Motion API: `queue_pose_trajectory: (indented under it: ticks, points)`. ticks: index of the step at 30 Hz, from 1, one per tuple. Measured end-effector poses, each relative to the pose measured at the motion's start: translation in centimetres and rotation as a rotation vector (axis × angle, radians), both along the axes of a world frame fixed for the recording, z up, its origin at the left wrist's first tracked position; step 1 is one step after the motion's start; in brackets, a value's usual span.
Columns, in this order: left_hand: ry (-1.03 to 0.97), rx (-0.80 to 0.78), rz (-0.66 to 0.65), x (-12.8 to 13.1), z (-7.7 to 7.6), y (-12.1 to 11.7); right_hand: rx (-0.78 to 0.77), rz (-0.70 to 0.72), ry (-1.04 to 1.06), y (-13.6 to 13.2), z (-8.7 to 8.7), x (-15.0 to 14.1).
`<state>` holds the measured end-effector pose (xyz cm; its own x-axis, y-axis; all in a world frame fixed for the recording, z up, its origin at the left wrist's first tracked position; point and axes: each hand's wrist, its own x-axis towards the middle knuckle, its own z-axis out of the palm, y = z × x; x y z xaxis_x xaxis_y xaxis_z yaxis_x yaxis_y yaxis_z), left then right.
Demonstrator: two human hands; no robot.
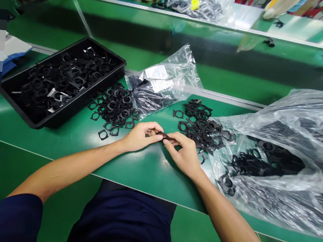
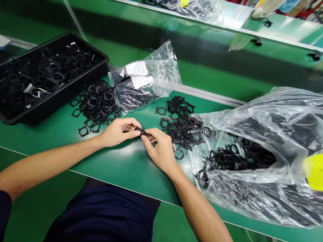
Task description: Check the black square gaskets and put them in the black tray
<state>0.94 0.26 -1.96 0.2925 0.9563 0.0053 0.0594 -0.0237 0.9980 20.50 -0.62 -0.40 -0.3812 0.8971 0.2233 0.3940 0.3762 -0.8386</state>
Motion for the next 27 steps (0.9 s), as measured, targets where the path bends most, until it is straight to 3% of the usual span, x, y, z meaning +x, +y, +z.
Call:
queue_pose_trajectory:
  ticks: [10, 27]
  points:
    - [-0.089, 0.023, 0.116, 0.15, -0.05, 0.21, -0.288, -0.094, 0.185, 0.40, -0.36, -0.10]
    - [-0.073, 0.015, 0.137, 0.05, 0.07, 0.22, -0.252, -0.113, 0.201, 0.31, -0.08, -0.18]
